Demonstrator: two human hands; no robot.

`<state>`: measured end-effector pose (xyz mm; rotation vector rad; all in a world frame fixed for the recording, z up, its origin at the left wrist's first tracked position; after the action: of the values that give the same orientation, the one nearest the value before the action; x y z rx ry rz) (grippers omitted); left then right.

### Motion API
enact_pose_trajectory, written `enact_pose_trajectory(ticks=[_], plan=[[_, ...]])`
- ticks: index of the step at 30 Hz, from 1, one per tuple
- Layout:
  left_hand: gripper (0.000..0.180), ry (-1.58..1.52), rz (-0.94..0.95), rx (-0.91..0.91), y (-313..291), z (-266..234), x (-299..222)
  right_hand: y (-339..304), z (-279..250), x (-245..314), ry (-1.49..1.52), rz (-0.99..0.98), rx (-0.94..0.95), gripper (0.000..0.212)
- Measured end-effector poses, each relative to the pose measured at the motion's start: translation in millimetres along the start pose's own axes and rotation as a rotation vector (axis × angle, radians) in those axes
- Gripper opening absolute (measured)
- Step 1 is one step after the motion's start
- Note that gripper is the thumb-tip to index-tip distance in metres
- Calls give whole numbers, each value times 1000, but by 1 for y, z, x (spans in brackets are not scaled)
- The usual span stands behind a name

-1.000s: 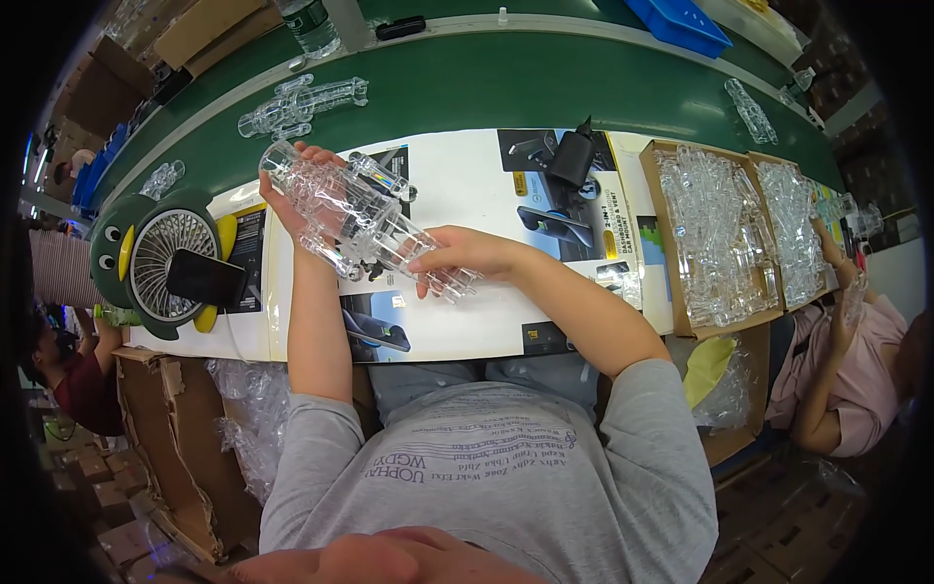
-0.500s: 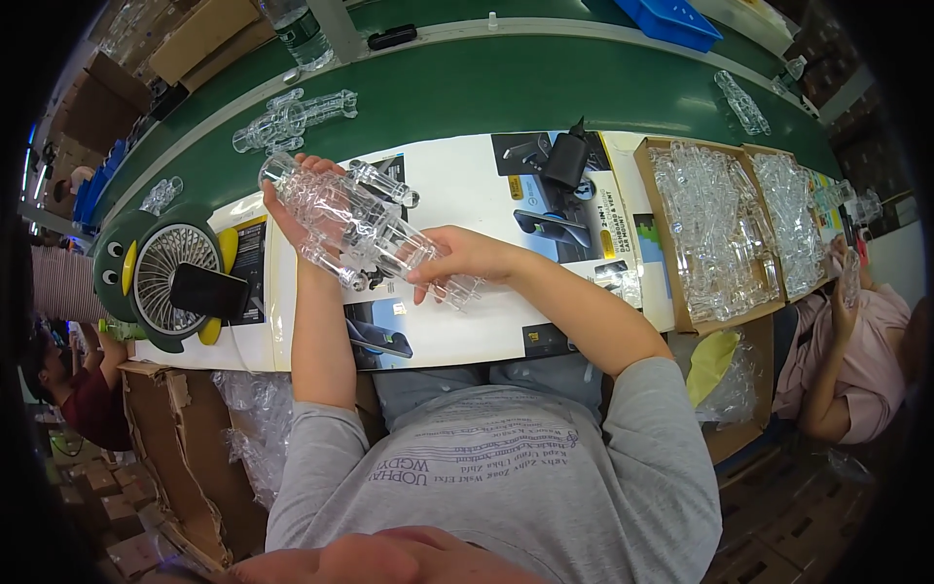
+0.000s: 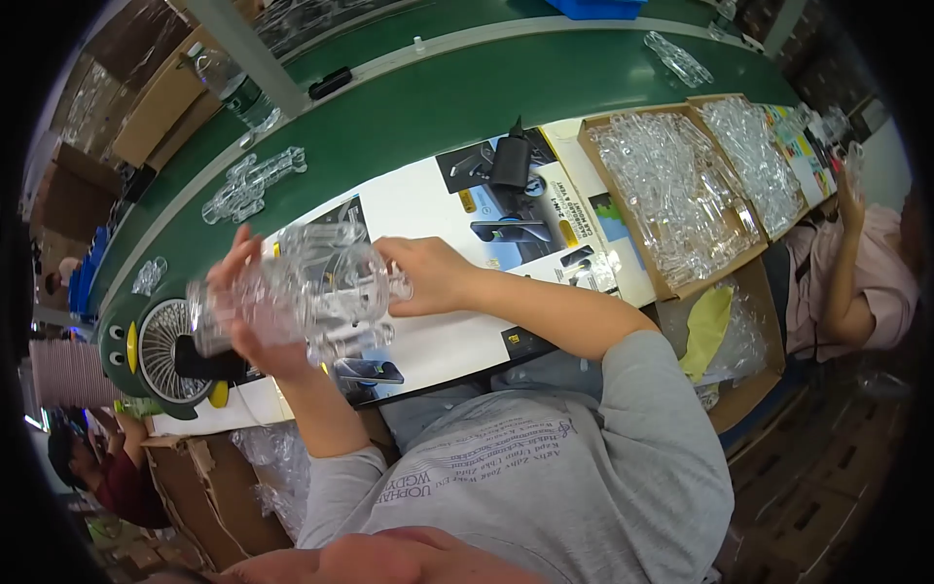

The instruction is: Assembling and inspecting clear plastic parts at a manufacturing station by dispensing liquid into small cups and joining components.

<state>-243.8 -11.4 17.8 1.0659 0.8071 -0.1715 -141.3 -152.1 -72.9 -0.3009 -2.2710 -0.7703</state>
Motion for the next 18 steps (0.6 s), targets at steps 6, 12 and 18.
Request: enact_pose_trajectory(ticks=[6, 12, 18], plan=[[57, -467, 55, 73, -19, -9, 0, -7, 9, 11, 2, -88, -24, 53], [55, -405, 83, 87, -13, 1, -4, -6, 3, 11, 26, -67, -3, 52], [52, -461, 34, 57, -6, 5, 8, -5, 4, 7, 57, 5, 37, 51]])
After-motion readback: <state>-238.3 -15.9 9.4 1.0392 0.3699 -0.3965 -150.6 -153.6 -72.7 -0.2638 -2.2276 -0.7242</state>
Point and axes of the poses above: each hand's wrist, its own y-axis towards the middle knuckle, its own z-axis out of the palm, x = y × z, the point moved 3 cm from there along y, towards the middle knuckle
